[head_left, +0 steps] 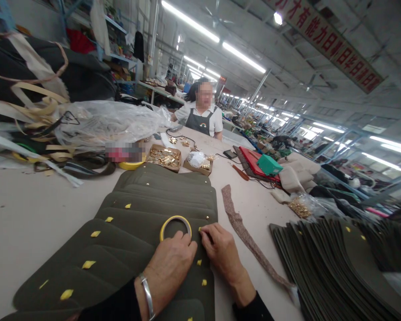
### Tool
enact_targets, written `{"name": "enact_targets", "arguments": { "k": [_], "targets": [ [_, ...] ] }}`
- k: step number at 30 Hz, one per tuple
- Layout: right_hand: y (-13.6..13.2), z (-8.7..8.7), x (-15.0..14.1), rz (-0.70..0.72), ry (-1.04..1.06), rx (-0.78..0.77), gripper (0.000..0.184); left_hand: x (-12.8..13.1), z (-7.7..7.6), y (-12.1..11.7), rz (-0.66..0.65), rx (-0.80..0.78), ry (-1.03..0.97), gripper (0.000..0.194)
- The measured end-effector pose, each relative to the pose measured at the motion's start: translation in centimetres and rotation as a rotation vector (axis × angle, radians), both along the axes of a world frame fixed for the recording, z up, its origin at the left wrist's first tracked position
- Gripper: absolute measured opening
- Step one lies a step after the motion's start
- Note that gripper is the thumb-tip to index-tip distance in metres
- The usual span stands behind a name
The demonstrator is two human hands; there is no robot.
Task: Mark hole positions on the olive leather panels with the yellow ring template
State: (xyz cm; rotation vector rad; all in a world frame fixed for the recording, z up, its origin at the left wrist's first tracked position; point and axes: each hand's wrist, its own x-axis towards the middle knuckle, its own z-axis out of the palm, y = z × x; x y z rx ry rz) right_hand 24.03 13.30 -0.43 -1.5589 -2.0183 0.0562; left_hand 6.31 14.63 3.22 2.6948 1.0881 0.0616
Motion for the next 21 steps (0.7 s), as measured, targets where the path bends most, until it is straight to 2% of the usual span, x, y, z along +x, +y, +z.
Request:
{"name": "enact_targets", "arguments": {
  "k": [7, 10, 15, 19, 21],
  "targets": [
    [1.6, 0.9, -2.1, -0.302, -0.096, -0.222, 0.012, -0.2, 0.2, 0.0, -0.017, 0.002, -0.022, 0.024],
    [1.6, 1.8, -2.6, -0.361, -0.106, -0.256, 0.01, -0.6, 0.0, 0.2, -0.013, 0.05, -0.07, 0.024],
    [-0.4, 3.7, -1.3, -0.171, 0.05, -0.361, 0.015, -1.8, -1.0, 1.3, 0.031, 0.167, -0.312, 0.024],
    [-2.0, 4.6, -0.6, -0.094, 0.355, -0.17, 0.018, -2.0, -1.8, 2.0, -0.036, 0.23, -0.579, 0.035],
    [-2.3, 4.7, -0.7, -0.004, 0.41, -0.069, 0.017, -1.9, -2.0, 2.0, -0.067, 0.249, -0.632, 0.042]
  ]
}}
